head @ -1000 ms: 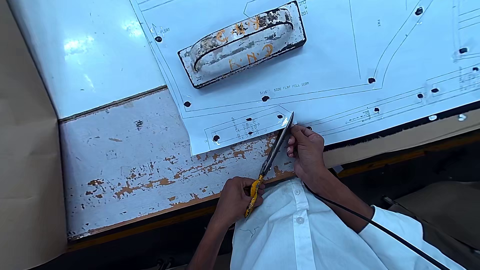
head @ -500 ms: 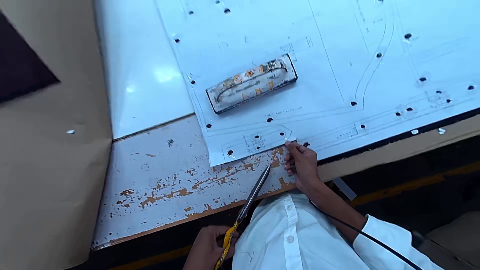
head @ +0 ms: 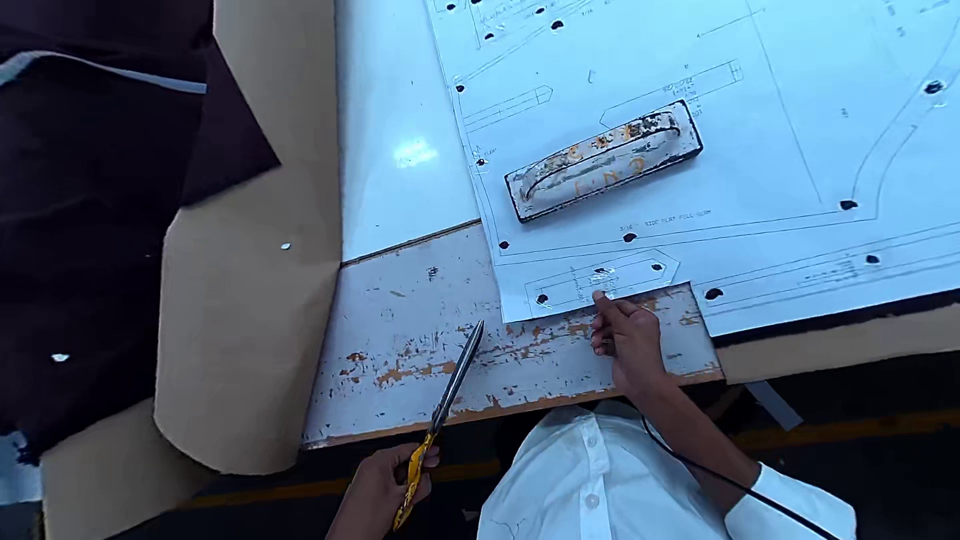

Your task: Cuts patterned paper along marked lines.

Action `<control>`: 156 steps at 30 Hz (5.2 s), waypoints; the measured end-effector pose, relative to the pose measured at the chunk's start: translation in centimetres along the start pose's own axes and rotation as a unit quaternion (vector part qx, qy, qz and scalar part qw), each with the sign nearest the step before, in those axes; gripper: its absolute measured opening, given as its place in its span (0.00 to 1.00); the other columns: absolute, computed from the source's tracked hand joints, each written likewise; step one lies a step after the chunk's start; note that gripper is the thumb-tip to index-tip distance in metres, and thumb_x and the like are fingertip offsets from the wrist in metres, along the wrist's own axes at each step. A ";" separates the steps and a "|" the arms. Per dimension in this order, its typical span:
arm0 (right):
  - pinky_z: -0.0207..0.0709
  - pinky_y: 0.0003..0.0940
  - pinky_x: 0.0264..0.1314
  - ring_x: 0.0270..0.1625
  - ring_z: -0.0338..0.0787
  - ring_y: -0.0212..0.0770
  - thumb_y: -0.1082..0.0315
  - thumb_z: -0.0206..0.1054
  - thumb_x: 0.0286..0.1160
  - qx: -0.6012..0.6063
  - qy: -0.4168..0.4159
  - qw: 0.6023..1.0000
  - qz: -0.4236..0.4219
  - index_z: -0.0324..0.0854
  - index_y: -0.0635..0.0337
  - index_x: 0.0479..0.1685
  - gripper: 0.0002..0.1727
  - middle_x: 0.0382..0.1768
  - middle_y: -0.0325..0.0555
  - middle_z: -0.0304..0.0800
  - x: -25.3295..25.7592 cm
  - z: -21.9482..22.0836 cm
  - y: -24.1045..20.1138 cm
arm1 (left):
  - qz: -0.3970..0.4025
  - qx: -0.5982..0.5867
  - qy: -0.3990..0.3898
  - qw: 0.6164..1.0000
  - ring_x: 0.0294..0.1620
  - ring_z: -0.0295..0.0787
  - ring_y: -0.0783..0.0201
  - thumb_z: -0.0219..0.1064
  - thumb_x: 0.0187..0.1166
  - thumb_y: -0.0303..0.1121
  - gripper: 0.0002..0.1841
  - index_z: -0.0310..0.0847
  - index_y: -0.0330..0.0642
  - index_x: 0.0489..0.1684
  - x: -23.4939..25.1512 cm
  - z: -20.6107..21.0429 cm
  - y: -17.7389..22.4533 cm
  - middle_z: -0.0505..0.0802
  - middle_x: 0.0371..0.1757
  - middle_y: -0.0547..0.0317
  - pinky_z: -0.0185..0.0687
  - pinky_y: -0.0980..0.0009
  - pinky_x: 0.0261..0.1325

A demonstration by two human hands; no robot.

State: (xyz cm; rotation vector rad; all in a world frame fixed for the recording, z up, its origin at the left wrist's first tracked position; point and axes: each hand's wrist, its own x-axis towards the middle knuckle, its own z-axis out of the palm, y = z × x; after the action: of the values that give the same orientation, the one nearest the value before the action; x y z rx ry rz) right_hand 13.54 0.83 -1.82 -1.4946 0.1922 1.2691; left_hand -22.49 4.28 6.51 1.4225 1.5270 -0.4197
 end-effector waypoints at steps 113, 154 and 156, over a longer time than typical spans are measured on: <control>0.47 0.61 0.90 0.86 0.72 0.50 0.72 0.58 0.83 -0.549 -0.313 0.556 -0.540 0.89 0.50 0.66 0.20 0.79 0.43 0.81 7.4 -1.0 -0.2 | -0.178 -0.069 0.075 0.979 0.35 0.89 0.61 0.79 0.70 0.37 0.11 0.94 0.46 0.47 -0.8 18.1 14.3 0.95 0.38 0.60 0.83 0.55 0.45; 0.49 0.59 0.91 0.86 0.73 0.49 0.72 0.59 0.84 -0.544 -0.308 0.561 -0.542 0.89 0.48 0.67 0.20 0.78 0.41 0.82 7.3 -0.7 -0.2 | -0.176 -0.079 0.111 0.975 0.31 0.88 0.65 0.80 0.67 0.37 0.11 0.95 0.49 0.45 -1.3 18.7 14.9 0.95 0.34 0.64 0.83 0.57 0.41; 0.49 0.59 0.91 0.86 0.73 0.49 0.72 0.59 0.84 -0.544 -0.308 0.562 -0.542 0.89 0.49 0.67 0.20 0.78 0.41 0.82 7.3 -0.7 -0.2 | -0.181 -0.074 0.104 0.975 0.33 0.89 0.64 0.80 0.69 0.37 0.11 0.95 0.48 0.47 -1.2 18.5 14.9 0.96 0.36 0.63 0.84 0.56 0.43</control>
State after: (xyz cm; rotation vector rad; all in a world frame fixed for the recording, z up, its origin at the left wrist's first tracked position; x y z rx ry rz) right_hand 17.07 3.95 -7.50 -1.4305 -2.0330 0.6460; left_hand -1.70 -7.10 4.03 1.0986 1.9574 -0.3722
